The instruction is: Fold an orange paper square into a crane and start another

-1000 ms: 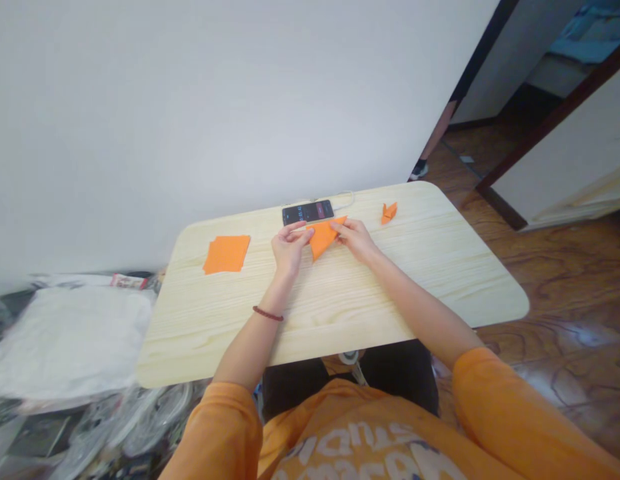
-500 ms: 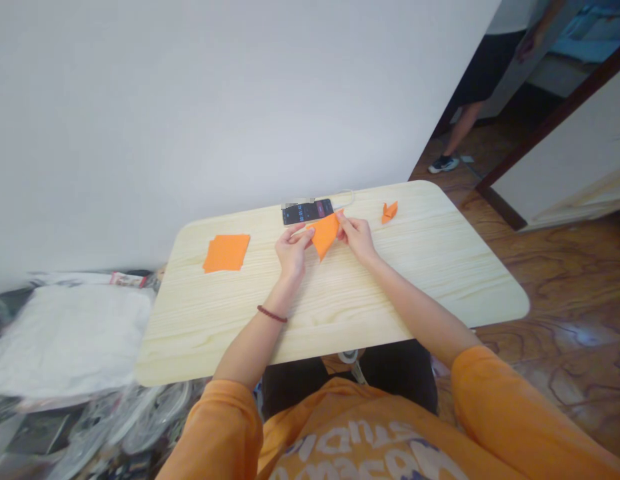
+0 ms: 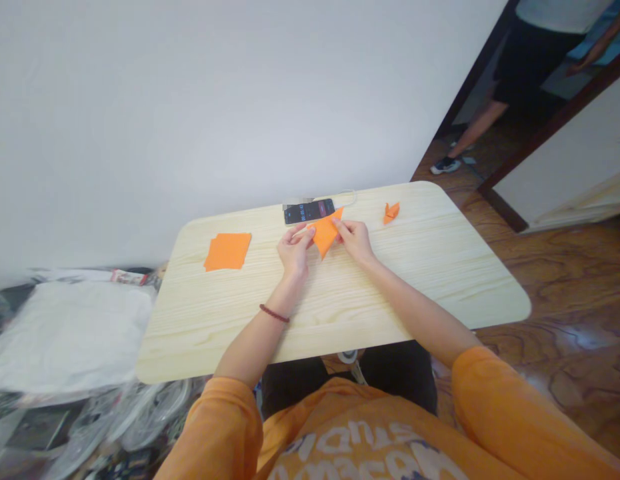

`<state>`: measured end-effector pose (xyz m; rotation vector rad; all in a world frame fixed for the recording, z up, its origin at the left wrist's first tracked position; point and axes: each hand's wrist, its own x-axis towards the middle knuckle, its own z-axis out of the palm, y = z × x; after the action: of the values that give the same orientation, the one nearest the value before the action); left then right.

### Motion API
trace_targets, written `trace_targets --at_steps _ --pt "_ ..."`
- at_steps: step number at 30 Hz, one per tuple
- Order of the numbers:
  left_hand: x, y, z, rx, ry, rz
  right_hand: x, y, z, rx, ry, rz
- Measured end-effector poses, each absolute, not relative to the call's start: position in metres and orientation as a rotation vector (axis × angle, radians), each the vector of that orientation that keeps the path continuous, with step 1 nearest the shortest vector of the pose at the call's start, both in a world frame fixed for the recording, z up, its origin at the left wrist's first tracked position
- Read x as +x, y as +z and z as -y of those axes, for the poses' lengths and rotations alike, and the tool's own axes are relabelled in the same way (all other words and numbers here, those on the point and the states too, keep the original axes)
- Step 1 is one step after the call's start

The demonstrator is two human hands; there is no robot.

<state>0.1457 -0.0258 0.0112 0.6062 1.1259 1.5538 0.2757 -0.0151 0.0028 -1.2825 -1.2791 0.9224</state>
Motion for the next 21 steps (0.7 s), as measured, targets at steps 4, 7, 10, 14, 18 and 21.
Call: trace_targets --at_steps 4,7,10,14,18,21 --pt "0.145 0.009 0.025 0.597 1.591 -1.13 0.27 0.003 0.018 -1.186 1.065 1.289" --pt "0.144 0.008 0.024 0.59 1.608 -1.117 0.269 0.004 0.019 -1.234 1.009 1.326" --pt "0.145 0.009 0.024 0.572 1.62 -1.092 0.27 0.006 0.02 -1.296 0.971 1.306" --pt "0.145 0.01 0.025 0.548 1.64 -1.096 0.268 0.008 0.022 -1.216 1.105 1.254" --pt "0.145 0.01 0.024 0.535 1.667 -1.104 0.264 0.007 0.023 -1.147 1.401 1.152" --pt "0.144 0.01 0.024 0.527 1.686 -1.092 0.264 0.006 0.023 -1.165 1.434 1.184"
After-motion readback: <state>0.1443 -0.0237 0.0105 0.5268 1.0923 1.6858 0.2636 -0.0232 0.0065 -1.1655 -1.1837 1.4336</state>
